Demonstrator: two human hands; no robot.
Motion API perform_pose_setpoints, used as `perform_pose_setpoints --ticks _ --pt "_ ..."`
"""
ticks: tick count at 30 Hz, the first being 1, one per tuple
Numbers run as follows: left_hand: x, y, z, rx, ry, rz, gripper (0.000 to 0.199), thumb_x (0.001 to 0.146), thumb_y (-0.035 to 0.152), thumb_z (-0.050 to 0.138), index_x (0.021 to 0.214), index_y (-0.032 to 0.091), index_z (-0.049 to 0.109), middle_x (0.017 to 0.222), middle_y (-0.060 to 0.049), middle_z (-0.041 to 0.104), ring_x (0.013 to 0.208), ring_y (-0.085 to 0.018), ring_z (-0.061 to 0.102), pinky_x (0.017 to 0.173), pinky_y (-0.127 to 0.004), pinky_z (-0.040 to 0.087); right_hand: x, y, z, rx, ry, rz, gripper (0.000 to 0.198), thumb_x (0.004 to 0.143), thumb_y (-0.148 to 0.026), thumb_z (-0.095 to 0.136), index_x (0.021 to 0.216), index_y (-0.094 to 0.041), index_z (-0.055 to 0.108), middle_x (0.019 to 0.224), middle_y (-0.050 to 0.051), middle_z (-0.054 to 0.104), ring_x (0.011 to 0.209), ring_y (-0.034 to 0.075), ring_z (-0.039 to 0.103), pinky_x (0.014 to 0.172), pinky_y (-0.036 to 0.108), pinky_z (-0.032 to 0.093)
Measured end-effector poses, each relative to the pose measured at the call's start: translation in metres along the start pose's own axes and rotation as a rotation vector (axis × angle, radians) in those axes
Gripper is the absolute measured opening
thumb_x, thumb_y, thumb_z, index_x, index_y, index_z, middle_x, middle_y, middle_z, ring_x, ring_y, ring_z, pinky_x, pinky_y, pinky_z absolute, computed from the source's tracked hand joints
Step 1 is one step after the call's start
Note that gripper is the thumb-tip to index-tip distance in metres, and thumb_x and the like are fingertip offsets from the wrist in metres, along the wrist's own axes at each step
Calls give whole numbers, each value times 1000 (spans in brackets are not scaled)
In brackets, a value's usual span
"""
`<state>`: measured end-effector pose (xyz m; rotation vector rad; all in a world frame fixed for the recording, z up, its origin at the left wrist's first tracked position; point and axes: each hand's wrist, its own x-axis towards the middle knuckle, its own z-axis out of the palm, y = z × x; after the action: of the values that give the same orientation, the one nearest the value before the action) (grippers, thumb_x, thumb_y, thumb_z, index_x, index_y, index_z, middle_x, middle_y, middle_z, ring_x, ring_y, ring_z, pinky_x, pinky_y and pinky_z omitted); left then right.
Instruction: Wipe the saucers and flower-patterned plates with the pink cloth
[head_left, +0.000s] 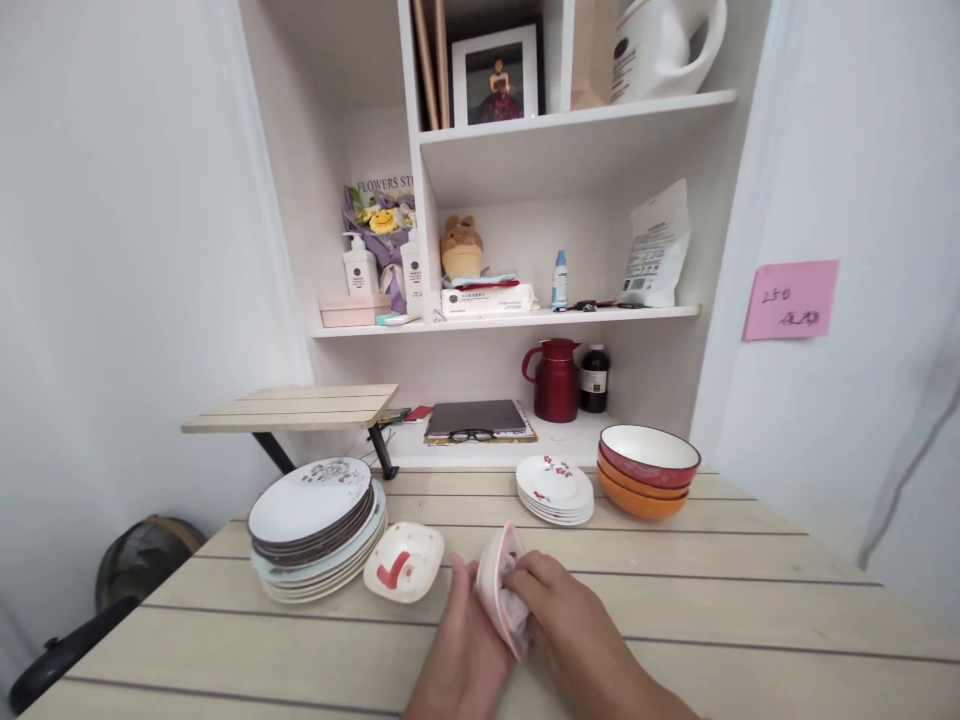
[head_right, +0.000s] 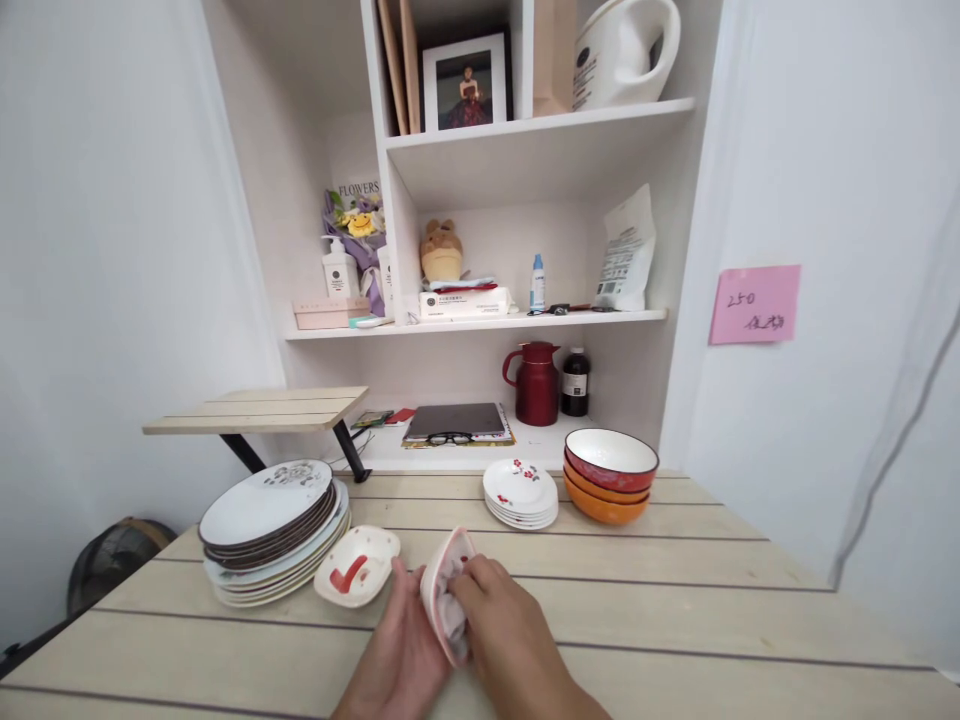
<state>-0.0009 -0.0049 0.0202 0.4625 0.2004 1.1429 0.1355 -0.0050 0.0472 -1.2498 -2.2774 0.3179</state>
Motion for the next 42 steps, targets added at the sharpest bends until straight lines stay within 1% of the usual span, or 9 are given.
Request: perform_pose_setpoints --ticks 4,8,15,19,22,26,30,36,42 --pt "-3 2 4 21 60 -78 53 87 56 53 119 16 64 109 -12 70 94 -22 65 78 -30 48 0 -3 7 37 -14 -156 32 75 -11 52 102 -20 66 106 8 66 94 23 61 77 29 46" --pt "-6 1 6 32 36 -139 49 87 55 54 116 18 66 110 -9 70 89 -20 66 68 -26 47 -1 0 10 -60 93 -283 27 79 -14 55 102 -25 65 101 3 66 89 19 60 70 25 45" --pt "-5 -3 0 -87 -28 -166 38 91 44 54 120 21 64 112 -6 70 104 -18 63 88 -27 45 0 4 -2 -270 282 -340 25 89 -16 52 112 -21 61 107 9 65 95 23 58 76 30 43" --pt "-4 -2 -4 -64 40 -106 39 90 43 55 118 17 65 119 -9 68 110 -21 61 91 -29 44 3 4 3 -345 185 -149 24 86 -9 52 104 -19 65 102 10 66 88 23 61 68 28 43" --pt "-5 -1 -4 -22 91 -79 45 88 48 57 116 13 66 116 -12 69 108 -24 62 92 -33 45 1 0 5 -169 56 10 24 81 -5 50 92 -18 67 102 11 65 83 23 60 65 28 42" --pt "-7 -2 -2 11 76 -81 49 87 49 58 120 14 64 110 -13 70 104 -25 64 92 -34 46 -2 -12 -2 202 -5 -27 35 69 -2 49 90 -24 65 97 3 63 82 17 59 69 24 45" --pt "-5 -6 -2 -35 11 -127 46 87 52 56 120 20 63 110 -8 71 99 -21 65 93 -33 45 1 -20 -12 414 132 -33 36 70 -1 40 89 -22 62 94 4 59 89 17 58 77 25 46" --pt "-4 -7 2 -61 8 -127 45 90 51 52 122 21 61 122 -7 66 114 -22 59 96 -33 43 3 -6 -18 102 176 39 22 74 -12 50 85 -24 63 100 3 57 83 19 52 65 26 37" --pt "-6 -4 1 10 -8 -114 55 85 56 56 117 13 65 113 -13 69 110 -26 61 97 -36 42 0 -12 -16 217 -64 -32 20 69 -8 51 80 -22 60 93 3 58 81 18 54 67 26 38"
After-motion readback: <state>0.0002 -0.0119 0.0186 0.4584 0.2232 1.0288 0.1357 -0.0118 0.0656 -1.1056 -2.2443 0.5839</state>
